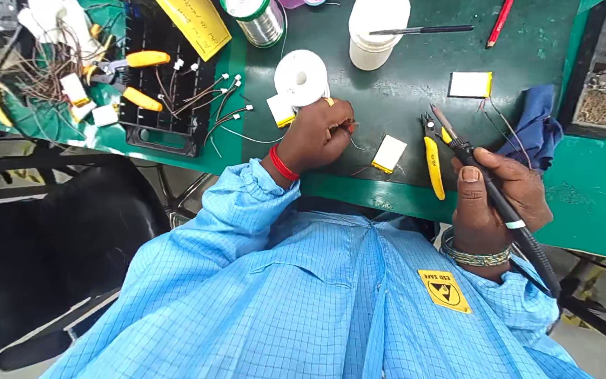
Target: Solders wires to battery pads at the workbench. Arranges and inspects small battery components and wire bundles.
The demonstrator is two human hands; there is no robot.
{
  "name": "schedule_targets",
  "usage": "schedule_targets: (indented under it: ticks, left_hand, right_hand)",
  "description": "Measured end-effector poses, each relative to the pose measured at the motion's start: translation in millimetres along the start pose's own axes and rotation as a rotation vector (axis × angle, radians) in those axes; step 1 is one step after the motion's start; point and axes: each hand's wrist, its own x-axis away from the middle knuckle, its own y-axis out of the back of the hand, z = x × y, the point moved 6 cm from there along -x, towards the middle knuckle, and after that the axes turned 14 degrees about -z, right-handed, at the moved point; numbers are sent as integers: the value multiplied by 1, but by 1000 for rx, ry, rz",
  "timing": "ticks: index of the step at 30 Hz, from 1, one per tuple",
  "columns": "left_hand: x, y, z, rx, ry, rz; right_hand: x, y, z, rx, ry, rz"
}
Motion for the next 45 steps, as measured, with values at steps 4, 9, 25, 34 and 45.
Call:
schedule_targets:
  ticks: [4,9,25,34,45]
  left_hand:
    - [-9,21,27,10,37,38]
    - [8,29,7,-129,161,-150]
    - [58,1,-15,14,231,-329]
    - [58,-2,-13,-22,225,-316]
    - [58,-2,-14,-28,228,-301]
  right_hand:
    - [9,-5,8,10,30,22]
    - [30,-17,20,1,89,101]
    - [56,-32,12,-95,81,109]
    - [58,-34,10,-86,63,147]
    - [58,-35,10,-79,68,167]
